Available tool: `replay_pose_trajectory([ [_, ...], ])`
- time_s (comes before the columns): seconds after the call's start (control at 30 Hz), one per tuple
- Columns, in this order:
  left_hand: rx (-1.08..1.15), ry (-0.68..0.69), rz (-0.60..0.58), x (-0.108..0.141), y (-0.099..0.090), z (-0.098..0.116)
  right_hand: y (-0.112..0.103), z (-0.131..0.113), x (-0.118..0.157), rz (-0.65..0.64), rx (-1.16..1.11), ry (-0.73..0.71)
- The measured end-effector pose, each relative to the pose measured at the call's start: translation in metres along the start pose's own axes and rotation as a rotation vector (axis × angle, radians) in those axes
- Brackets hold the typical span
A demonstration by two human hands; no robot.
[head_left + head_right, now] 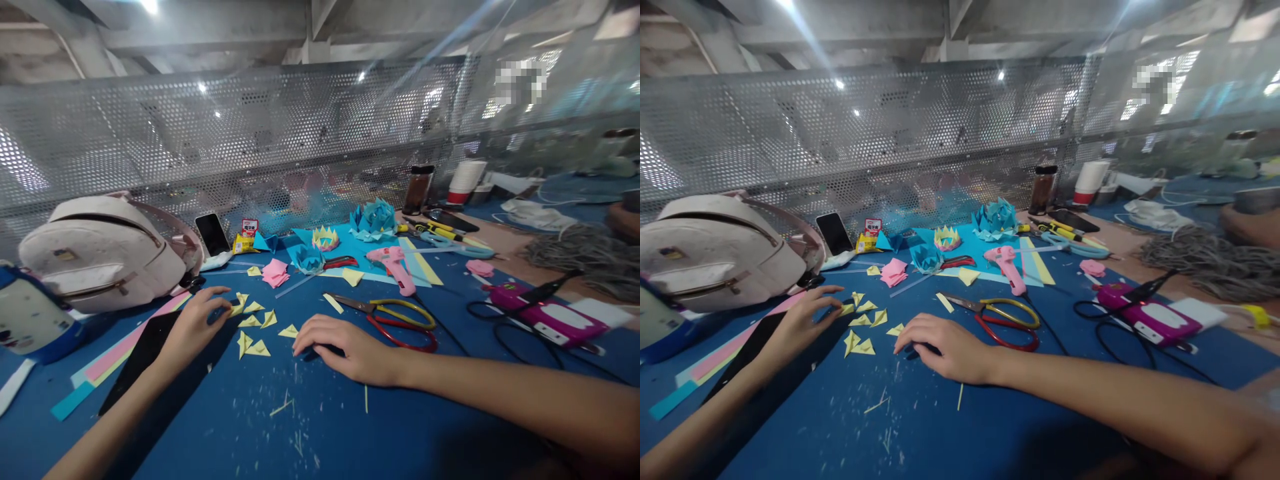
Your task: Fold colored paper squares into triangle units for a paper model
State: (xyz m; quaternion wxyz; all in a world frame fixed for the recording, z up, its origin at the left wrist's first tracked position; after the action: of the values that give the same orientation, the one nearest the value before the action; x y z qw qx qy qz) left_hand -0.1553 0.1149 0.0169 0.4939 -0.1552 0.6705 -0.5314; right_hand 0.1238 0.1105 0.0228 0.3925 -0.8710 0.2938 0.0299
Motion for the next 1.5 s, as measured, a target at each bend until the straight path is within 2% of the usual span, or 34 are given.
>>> replay_pose_trajectory([
  [0.17, -0.194, -0.060, 0.032, 0.006, -0.016, -0.010, -0.001, -0.001, 0.000, 0.000, 0.004, 0.000],
  [0.3, -0.254, -0.035, -0.007, 0.007, -0.012, -0.007, 0.000, 0.000, 0.000, -0.003, 0.005, 0.006],
  [0.63, -0.173, 0.056, -0.096, 0.007, -0.002, -0.006, 0.001, 0.001, 0.000, -0.003, 0.006, -0.002],
  [0.93, -0.110, 0.030, -0.043, 0.007, -0.001, -0.004, 0.001, 0.001, 0.000, 0.000, 0.006, -0.006],
  [1.1, -0.073, 0.010, 0.010, 0.006, -0.010, -0.005, 0.001, 0.002, 0.000, -0.002, 0.002, -0.006],
  [1.2, -0.037, 0.030, 0.015, 0.003, -0.013, 0.002, 0.002, 0.002, 0.000, -0.009, 0.001, -0.003],
  [1.37, 0.056, 0.116, -0.021, -0.004, -0.012, 0.025, 0.001, 0.000, -0.001, -0.009, 0.002, -0.007],
  [1.5, 0.082, 0.112, -0.028, -0.006, -0.006, 0.033, 0.001, 0.000, -0.001, -0.010, 0.010, -0.005],
])
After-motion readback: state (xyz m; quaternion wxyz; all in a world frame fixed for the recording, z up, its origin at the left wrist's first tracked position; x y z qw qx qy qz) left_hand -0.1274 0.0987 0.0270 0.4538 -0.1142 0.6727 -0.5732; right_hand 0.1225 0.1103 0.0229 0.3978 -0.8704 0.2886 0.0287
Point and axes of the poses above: each hand's wrist, its own x-axis away from the middle knuckle, its own y-axis out of the palm, z = x × y, the point moved 6 cm from there along -x, towards the middle knuckle, and after that the axes turned 12 degrees about y, right-handed, at the moved point
